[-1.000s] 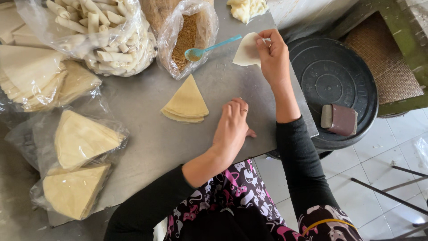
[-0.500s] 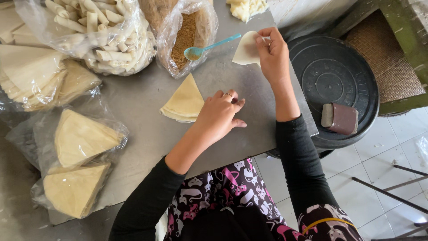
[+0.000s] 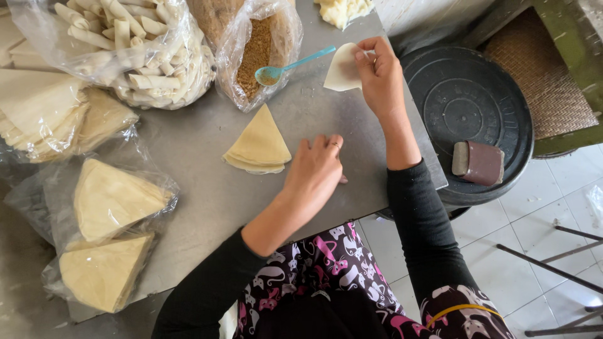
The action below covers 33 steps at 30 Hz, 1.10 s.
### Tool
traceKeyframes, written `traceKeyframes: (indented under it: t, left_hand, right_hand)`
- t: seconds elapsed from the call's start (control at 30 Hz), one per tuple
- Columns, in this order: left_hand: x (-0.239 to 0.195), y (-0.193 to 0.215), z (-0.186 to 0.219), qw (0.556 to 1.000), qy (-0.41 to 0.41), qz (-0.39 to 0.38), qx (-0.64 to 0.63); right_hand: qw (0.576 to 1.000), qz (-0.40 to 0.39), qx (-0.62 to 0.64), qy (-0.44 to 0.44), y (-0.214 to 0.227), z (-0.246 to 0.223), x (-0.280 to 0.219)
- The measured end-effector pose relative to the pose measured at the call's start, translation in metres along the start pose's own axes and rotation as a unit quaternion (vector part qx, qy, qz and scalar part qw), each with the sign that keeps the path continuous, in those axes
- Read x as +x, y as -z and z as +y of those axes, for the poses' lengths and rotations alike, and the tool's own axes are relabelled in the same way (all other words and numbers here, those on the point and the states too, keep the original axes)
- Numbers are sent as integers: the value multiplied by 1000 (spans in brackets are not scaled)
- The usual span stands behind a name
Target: The person folds triangular pastry sheets, adds a granular filling with a spoon, and seals the edges to form samosas. The person handles the pastry sheets and filling repeatedly, placing finished units aside.
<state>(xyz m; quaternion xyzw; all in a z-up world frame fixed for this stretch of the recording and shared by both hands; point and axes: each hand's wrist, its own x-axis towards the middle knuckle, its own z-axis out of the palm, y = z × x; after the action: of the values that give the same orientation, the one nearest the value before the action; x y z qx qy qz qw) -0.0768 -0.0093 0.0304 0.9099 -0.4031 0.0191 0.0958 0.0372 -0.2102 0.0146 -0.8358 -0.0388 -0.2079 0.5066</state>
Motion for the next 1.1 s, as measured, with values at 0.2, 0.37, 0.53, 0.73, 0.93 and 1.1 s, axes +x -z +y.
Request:
traceKeyframes:
  t: [0.2,0.37,0.53,0.73,0.93,1.1]
  left_hand:
    - [1,5,-19,987,9,98,-126]
    - [0,12,-36,980,16,116,-159]
    - [-1,11,-33,992,29,58,-111]
    - [0,5,-24,989,5,57,-134]
    - [-2,2,-18,995,4,57,-86]
    - [1,-4,8,995,-17,65,79]
  right_hand:
    - [1000,2,-6,-6,1,-2,0]
    - [1000,-1,15,2,4,-1,0]
    - [999,-11,33,3,2,2,1]
    - [1000,-12,20,-2,4,4,1]
    - [1000,-10,2,-4,2,-2,0]
    - [1000,-11,-21,-11,2,-1,0]
